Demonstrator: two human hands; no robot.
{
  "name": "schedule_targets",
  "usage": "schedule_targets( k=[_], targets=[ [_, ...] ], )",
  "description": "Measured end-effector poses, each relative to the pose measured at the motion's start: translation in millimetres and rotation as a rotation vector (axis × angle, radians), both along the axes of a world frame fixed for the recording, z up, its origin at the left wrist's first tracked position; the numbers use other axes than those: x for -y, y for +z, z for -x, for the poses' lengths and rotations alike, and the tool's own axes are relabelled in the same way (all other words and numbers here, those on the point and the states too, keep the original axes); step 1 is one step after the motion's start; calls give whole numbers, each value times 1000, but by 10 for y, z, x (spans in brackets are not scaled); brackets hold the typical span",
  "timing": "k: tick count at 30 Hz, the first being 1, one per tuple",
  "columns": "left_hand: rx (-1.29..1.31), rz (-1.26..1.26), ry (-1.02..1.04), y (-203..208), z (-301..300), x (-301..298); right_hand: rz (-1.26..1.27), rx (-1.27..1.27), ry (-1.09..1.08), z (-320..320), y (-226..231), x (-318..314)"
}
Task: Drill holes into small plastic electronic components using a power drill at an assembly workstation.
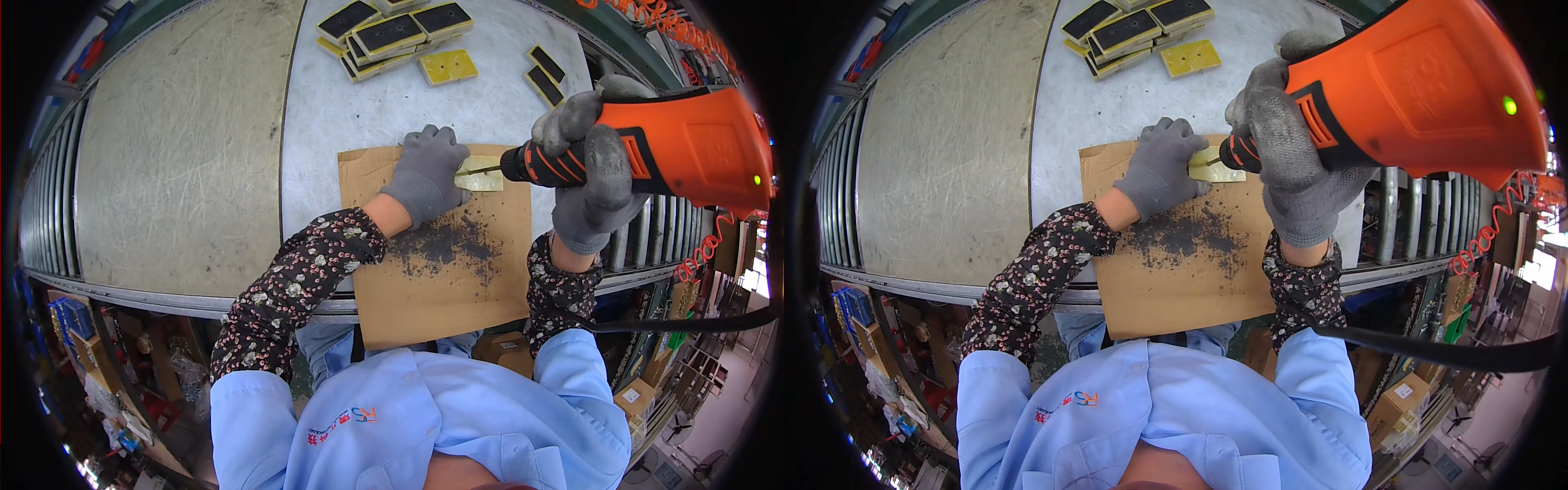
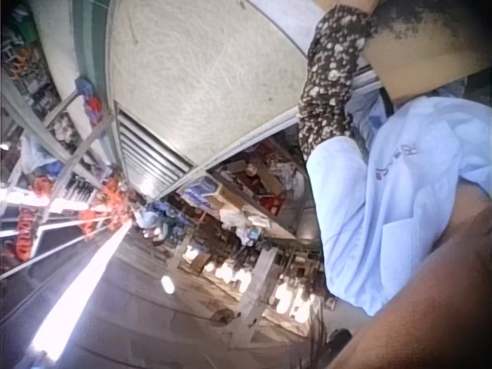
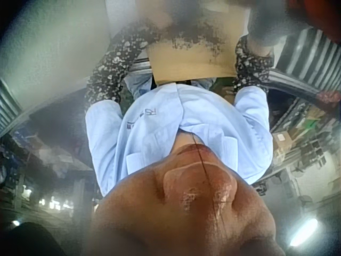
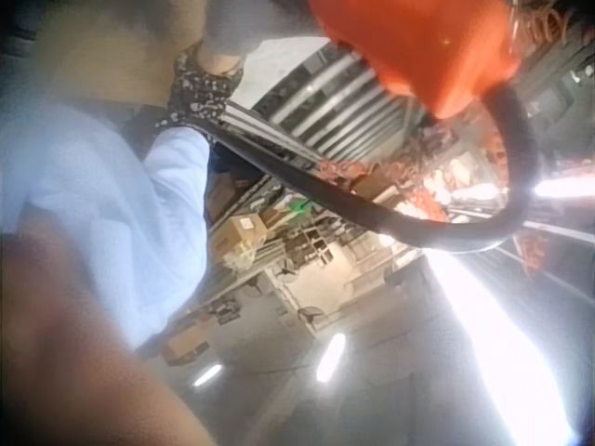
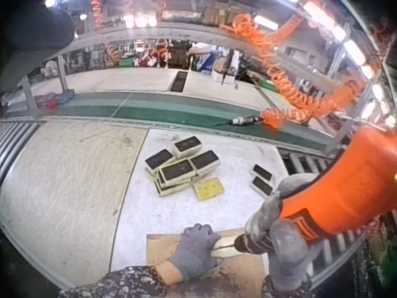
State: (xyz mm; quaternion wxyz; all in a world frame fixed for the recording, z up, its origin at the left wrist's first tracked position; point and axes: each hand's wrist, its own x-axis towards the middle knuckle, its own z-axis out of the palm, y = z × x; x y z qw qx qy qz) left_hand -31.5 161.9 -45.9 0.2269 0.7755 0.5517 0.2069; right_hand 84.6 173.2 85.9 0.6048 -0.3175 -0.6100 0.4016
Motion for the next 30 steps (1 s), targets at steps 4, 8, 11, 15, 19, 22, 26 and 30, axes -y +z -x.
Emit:
schedule_targets(
  k=[4,8,11,15,19,22,26,30],
  targets=[
    [-16,13,0,30,-3,10,-60,-36,69,-29,-5,-18],
    [-67,10,10,33,-25,17,-68,-39,79,-38,-3,10],
    [-151,1,12,23,-32,39,-132,-30,100,-94,69,69],
    [-223,40,-28,177,-68,-17,-215,-54,76,-379,476,224],
    [-189,118,-24,369,-76,-110,-151,-141,205,-821,527,280],
    [3,499,-34,582,-115,-230,-146,-145,161,-1020,574,369],
    [296,984,-12,438,-193,-276,-254,-133,216,-1136,504,360],
    [302,1021,117,392,-193,-253,-221,-166,164,-1092,332,368]
  ],
)
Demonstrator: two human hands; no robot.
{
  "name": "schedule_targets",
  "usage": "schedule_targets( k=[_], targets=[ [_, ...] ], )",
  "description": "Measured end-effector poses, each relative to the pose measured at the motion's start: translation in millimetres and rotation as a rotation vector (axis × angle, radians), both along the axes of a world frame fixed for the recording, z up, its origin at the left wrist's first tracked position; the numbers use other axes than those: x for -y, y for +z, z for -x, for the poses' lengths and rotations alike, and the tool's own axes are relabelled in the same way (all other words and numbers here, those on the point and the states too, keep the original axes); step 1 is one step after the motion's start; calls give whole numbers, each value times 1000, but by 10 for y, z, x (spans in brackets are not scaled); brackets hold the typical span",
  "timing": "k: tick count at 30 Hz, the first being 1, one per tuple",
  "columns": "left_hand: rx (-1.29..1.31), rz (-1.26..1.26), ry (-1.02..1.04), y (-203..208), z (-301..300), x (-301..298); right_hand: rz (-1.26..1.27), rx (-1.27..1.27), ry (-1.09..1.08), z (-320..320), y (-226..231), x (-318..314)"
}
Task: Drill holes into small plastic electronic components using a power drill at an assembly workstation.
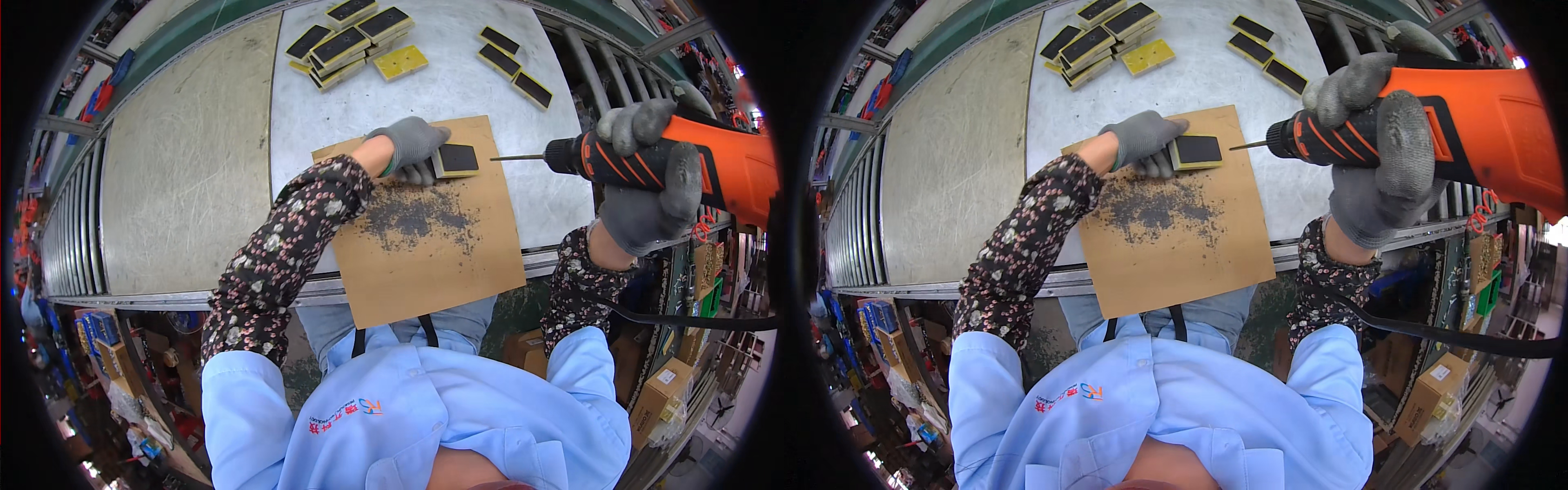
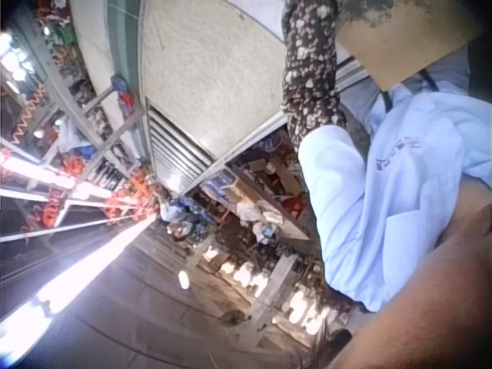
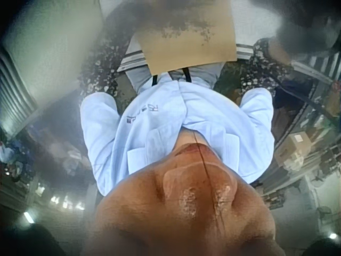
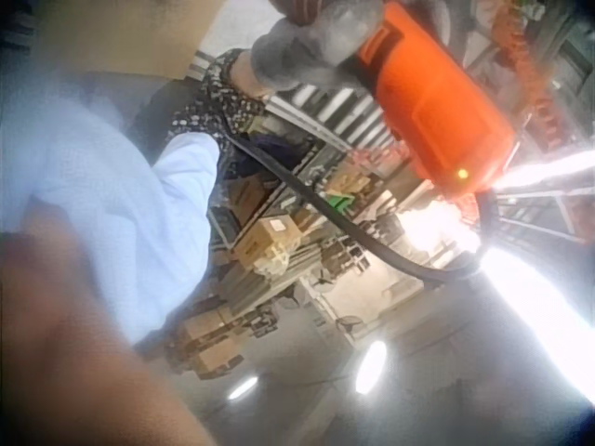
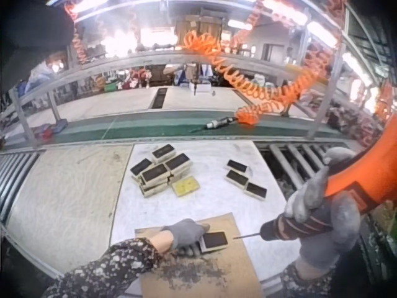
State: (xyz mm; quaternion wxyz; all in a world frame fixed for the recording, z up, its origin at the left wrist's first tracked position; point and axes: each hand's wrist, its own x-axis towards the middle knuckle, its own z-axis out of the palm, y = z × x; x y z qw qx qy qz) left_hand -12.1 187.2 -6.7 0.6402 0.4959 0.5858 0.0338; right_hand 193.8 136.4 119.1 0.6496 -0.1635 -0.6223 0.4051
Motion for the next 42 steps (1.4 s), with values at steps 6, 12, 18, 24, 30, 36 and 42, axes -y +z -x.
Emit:
schedule_targets(
  k=[6,12,18,24,30,36,42],
  targets=[
    [-613,-442,-334,284,46,193,51,-20,-8,52,-171,-104],
    [-427,-1020,-190,-203,53,477,103,39,126,166,-230,-255],
    [-377,-1058,-144,-320,42,464,125,-86,117,323,-245,-253],
    [-341,-1096,-108,-368,64,454,158,-68,15,419,-270,-262],
    [-338,-1056,-117,-308,39,435,130,131,-224,545,-223,-274],
    [-365,-1038,-111,-318,75,452,157,85,-214,711,-359,-213],
    [-388,-1011,-142,-256,59,453,117,118,-193,717,-251,-114]
  ],
)
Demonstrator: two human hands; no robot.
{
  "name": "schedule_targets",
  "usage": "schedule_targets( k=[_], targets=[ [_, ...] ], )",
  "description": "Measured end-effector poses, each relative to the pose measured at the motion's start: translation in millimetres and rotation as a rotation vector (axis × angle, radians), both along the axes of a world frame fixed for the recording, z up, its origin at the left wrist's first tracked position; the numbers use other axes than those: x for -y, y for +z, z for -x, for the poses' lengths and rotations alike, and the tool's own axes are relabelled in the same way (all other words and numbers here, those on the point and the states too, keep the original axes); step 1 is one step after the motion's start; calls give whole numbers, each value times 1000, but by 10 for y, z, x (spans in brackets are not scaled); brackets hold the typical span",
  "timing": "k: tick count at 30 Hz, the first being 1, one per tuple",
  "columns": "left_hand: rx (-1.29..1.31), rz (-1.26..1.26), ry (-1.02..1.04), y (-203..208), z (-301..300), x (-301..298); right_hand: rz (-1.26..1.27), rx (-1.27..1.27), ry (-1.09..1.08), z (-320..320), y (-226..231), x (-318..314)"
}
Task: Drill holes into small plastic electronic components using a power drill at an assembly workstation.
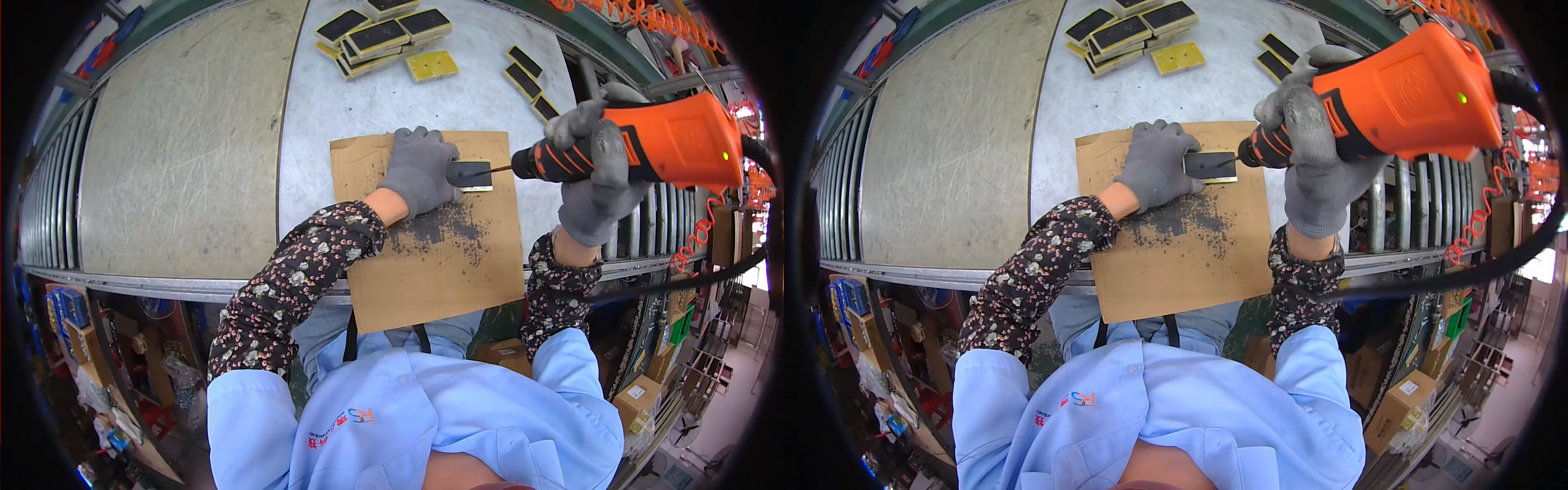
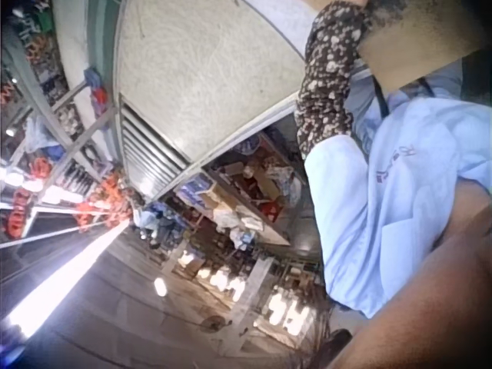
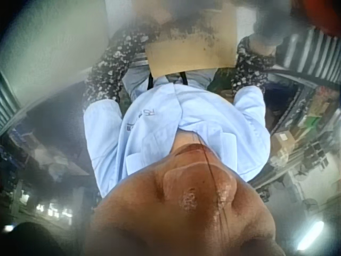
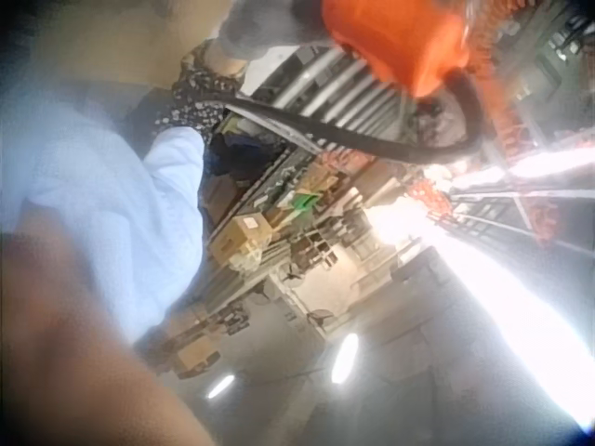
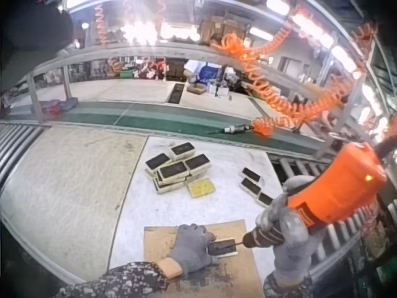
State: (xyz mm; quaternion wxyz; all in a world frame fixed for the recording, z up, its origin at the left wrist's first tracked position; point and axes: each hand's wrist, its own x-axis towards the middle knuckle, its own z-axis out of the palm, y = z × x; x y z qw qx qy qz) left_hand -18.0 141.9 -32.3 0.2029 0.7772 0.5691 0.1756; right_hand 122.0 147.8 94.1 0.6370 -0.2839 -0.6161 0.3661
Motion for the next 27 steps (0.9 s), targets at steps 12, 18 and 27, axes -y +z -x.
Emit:
schedule_targets(
  k=[12,18,27],
  targets=[
    [-13,43,-29,-8,21,-41,-111,36,209,-33,13,5],
    [-16,61,-30,2,35,-43,11,2,151,-138,34,-86],
    [-25,74,-40,-4,50,-45,-70,-81,517,-225,201,-161]
  ],
)
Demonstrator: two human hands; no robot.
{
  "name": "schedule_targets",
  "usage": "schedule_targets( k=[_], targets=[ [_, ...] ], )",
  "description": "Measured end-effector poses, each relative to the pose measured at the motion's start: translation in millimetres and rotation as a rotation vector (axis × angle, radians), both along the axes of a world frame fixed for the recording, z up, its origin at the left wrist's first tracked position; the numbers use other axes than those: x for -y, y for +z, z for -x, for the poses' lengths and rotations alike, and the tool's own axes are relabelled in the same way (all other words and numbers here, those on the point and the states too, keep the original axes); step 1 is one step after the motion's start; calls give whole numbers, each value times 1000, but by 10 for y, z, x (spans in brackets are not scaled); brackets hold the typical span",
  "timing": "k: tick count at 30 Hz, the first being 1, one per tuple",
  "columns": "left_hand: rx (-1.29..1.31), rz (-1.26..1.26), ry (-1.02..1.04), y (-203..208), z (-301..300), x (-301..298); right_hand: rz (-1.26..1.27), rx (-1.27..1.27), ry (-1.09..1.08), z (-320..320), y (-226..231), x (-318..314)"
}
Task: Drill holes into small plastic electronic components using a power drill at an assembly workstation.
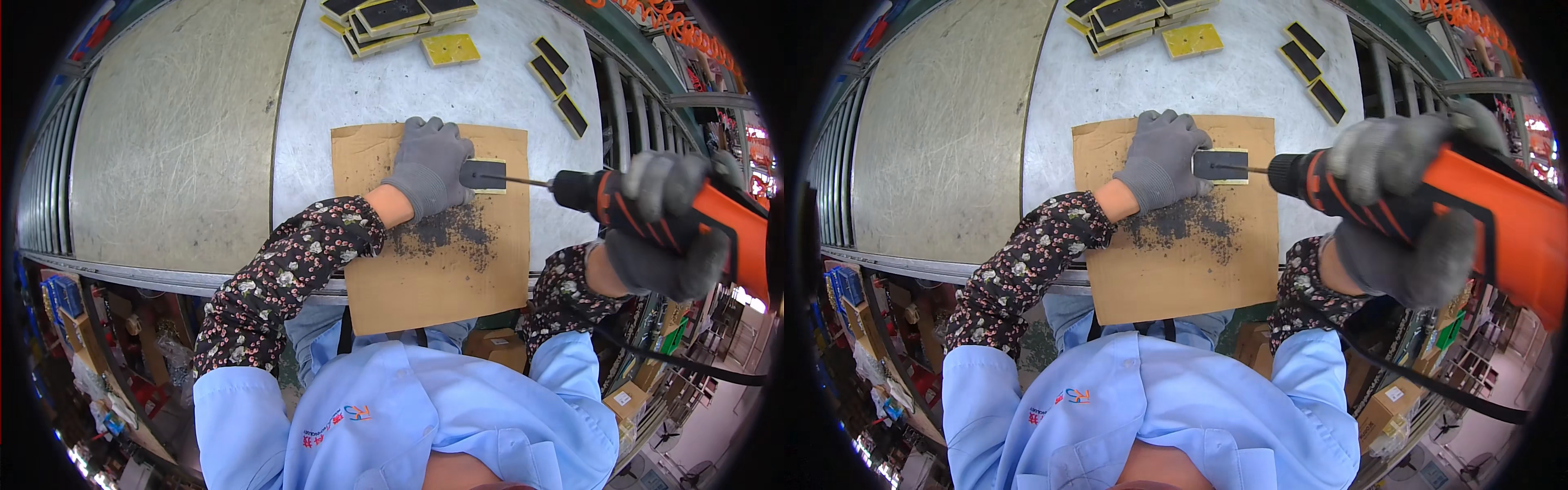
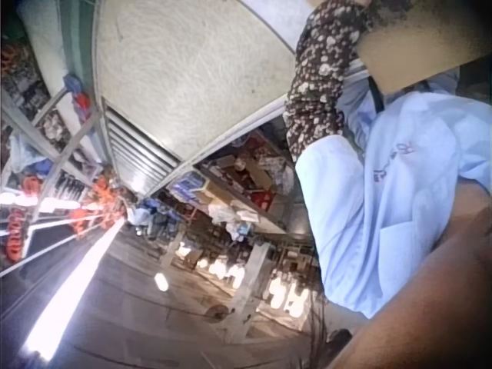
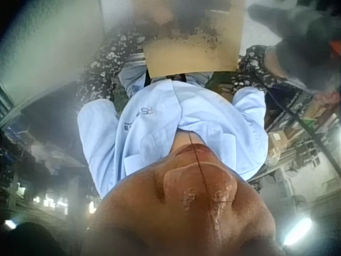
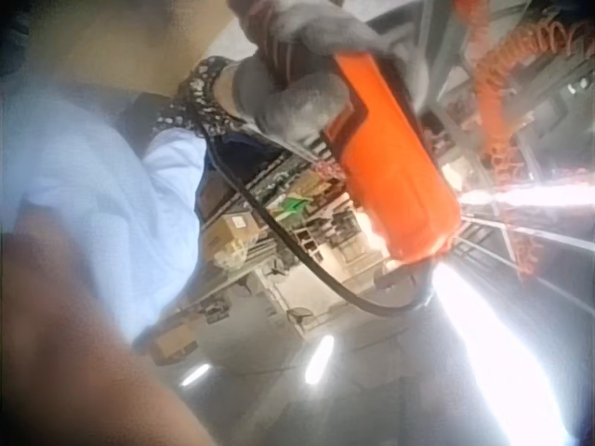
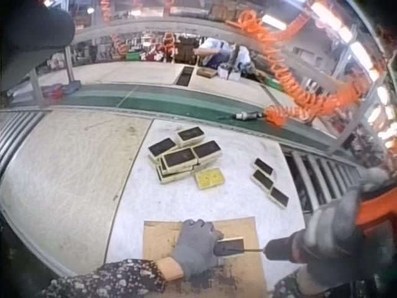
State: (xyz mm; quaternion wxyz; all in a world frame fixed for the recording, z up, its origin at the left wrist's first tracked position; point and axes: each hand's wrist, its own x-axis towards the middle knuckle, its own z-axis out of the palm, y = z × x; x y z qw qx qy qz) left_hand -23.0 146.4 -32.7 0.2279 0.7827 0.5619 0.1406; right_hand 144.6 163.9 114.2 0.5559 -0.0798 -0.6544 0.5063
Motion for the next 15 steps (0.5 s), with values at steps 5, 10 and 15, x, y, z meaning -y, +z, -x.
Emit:
schedule_targets(
  k=[5,10,15],
  targets=[
    [-1,7,1,-3,-12,-2,89,-8,-226,77,-152,61],
    [13,-12,1,-23,-8,-6,86,42,-268,98,-159,65],
    [10,-32,4,-44,-7,0,89,49,-307,129,-176,89]
  ],
)
